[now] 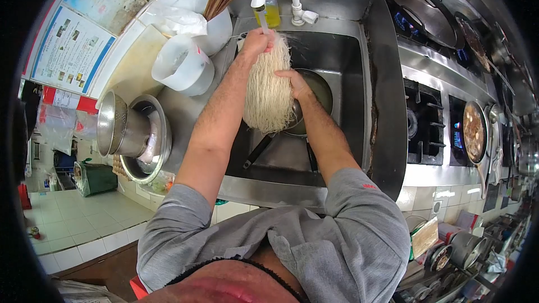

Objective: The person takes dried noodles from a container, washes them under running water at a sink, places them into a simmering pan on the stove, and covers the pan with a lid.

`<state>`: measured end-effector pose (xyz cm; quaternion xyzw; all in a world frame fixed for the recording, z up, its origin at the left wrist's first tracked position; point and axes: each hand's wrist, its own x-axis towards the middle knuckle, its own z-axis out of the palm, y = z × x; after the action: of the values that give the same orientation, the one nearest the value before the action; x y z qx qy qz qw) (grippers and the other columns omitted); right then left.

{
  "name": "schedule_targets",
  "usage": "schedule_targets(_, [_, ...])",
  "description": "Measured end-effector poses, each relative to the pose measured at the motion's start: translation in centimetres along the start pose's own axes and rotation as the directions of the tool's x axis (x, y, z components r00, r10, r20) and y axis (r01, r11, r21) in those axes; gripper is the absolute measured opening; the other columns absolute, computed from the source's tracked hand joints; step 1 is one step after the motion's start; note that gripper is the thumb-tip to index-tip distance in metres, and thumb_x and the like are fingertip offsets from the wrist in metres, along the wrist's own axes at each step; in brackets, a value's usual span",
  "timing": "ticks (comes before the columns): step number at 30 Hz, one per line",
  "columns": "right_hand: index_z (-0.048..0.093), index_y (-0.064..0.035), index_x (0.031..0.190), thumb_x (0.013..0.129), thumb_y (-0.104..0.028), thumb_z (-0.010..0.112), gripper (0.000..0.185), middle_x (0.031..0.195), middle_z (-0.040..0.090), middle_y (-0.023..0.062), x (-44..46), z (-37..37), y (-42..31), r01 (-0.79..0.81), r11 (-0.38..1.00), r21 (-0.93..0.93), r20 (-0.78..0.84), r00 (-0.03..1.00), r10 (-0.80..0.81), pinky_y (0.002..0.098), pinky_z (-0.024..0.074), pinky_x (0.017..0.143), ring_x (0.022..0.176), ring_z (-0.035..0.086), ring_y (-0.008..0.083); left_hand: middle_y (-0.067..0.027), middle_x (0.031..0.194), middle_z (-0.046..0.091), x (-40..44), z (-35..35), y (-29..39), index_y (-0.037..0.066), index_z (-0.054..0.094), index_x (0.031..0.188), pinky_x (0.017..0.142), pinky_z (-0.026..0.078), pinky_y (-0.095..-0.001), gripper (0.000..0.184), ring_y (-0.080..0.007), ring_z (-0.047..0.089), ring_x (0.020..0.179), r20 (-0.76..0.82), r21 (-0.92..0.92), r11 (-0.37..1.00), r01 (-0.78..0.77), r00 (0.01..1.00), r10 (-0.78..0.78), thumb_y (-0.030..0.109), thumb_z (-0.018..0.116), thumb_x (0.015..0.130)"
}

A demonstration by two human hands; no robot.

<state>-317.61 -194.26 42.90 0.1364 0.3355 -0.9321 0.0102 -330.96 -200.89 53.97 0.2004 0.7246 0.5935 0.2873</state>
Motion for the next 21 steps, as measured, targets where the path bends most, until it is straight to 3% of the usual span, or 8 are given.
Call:
schedule_targets(2, [0.05, 0.0035, 0.115, 0.073, -0.013, 0.063, 0.047, 0.101, 0.061, 0.0156, 0.0, 0.5, -0.9, 0.012, 0.999, 0.033, -0.004, 1.0, -0.012, 0.0392, 0.0493, 0.08, 0.087, 0.062, 0.0272, -0.0088, 0.084, 0.063, 1.5, -0.3, -1.2, 0.0, 0.061, 0.096, 0.065, 0.049, -0.0286, 0.025, -0.0165, 0.06, 0.071, -0.046, 0.334, 0.924, -0.186, 0.976, 0.213, 0.013, 0.058, 0.075])
schedule_targets(5, [0.05, 0.0043, 0.114, 0.073, -0.013, 0.063, 0.046, 0.101, 0.061, 0.0159, -0.3, 0.6, -2.4, 0.028, 0.998, 0.064, 0.037, 0.999, -0.031, 0.0395, 0.0497, 0.079, 0.087, 0.062, 0.0271, -0.0129, 0.092, 0.065, 0.4, -1.2, -1.0, 0.005, 0.062, 0.102, 0.081, 0.047, -0.0348, 0.033, -0.0278, 0.062, 0.089, -0.103, 0.549, 0.824, -0.138, 0.967, 0.231, 0.016, 0.058, 0.071])
schedule_targets(9, [0.049, 0.0031, 0.116, 0.072, -0.011, 0.063, 0.048, 0.101, 0.06, 0.0151, 1.1, -0.1, -3.0, 0.04, 0.998, 0.052, 0.055, 0.998, -0.043, 0.04, 0.0498, 0.078, 0.088, 0.061, 0.0266, -0.015, 0.109, 0.058, -0.6, -1.3, -0.6, 0.007, 0.059, 0.108, 0.086, 0.045, -0.0358, 0.04, -0.0291, 0.056, 0.101, -0.124, 0.626, 0.779, -0.014, 0.985, 0.117, 0.019, 0.058, 0.07])
schedule_targets(11, [0.049, 0.0006, 0.115, 0.072, -0.007, 0.062, 0.046, 0.102, 0.059, 0.0134, 2.7, 0.4, -3.1, 0.193, 0.981, -0.034, 0.077, 0.979, -0.19, 0.0406, 0.0498, 0.078, 0.088, 0.06, 0.0261, -0.0179, 0.126, 0.043, -1.6, -0.7, -0.1, 0.009, 0.05, 0.122, 0.091, 0.042, -0.0379, 0.057, -0.0337, 0.048, 0.111, -0.25, 0.658, 0.749, 0.08, 0.961, 0.118, 0.025, 0.061, 0.068])
schedule_targets(15, [0.051, -0.0029, 0.111, 0.074, -0.002, 0.057, 0.038, 0.101, 0.058, 0.0104, 2.5, 4.1, -5.1, 0.308, 0.938, -0.159, -0.054, 0.946, -0.32, 0.0368, 0.049, 0.077, 0.088, 0.058, 0.0233, -0.0186, 0.131, 0.033, -3.8, 0.5, -0.2, 0.007, 0.037, 0.132, 0.095, 0.038, -0.039, 0.077, -0.0374, 0.042, 0.115, -0.288, 0.664, 0.739, 0.11, 0.95, 0.117, 0.036, 0.066, 0.067])
schedule_targets(18, [0.051, -0.0021, 0.111, 0.075, -0.004, 0.057, 0.036, 0.101, 0.059, 0.0102, 3.4, 4.6, -5.0, 0.394, 0.848, -0.355, -0.11, 0.883, -0.456, 0.0342, 0.0475, 0.077, 0.09, 0.057, 0.0205, -0.0181, 0.132, 0.034, -4.0, 1.4, -1.5, 0.003, 0.031, 0.134, 0.095, 0.038, -0.0397, 0.091, -0.0362, 0.043, 0.115, -0.294, 0.522, 0.841, 0.145, 0.956, 0.018, 0.049, 0.068, 0.064])
schedule_targets(20, [0.05, -0.0006, 0.11, 0.073, -0.006, 0.06, 0.039, 0.101, 0.059, 0.0101, 2.4, 6.0, -4.6, 0.405, 0.772, -0.49, -0.119, 0.846, -0.52, 0.033, 0.0462, 0.078, 0.091, 0.056, 0.0189, -0.0167, 0.13, 0.039, -2.5, 1.9, -4.7, 0.002, 0.034, 0.131, 0.094, 0.039, -0.0394, 0.087, -0.0315, 0.044, 0.114, -0.114, 0.025, 1.0, -0.019, 0.993, 0.022, 0.048, 0.07, 0.067])
schedule_targets(21, [0.05, -0.0001, 0.11, 0.07, -0.007, 0.062, 0.042, 0.102, 0.059, 0.0107, 2.3, 6.2, -4.2, 0.437, 0.664, -0.607, -0.047, 0.814, -0.579, 0.0326, 0.0456, 0.079, 0.092, 0.056, 0.0189, -0.0144, 0.124, 0.046, -4.4, 2.2, -3.2, 0.002, 0.037, 0.129, 0.092, 0.04, -0.039, 0.076, -0.0262, 0.048, 0.111, 0.023, -0.223, 0.97, -0.101, 0.994, 0.109, 0.04, 0.07, 0.072])
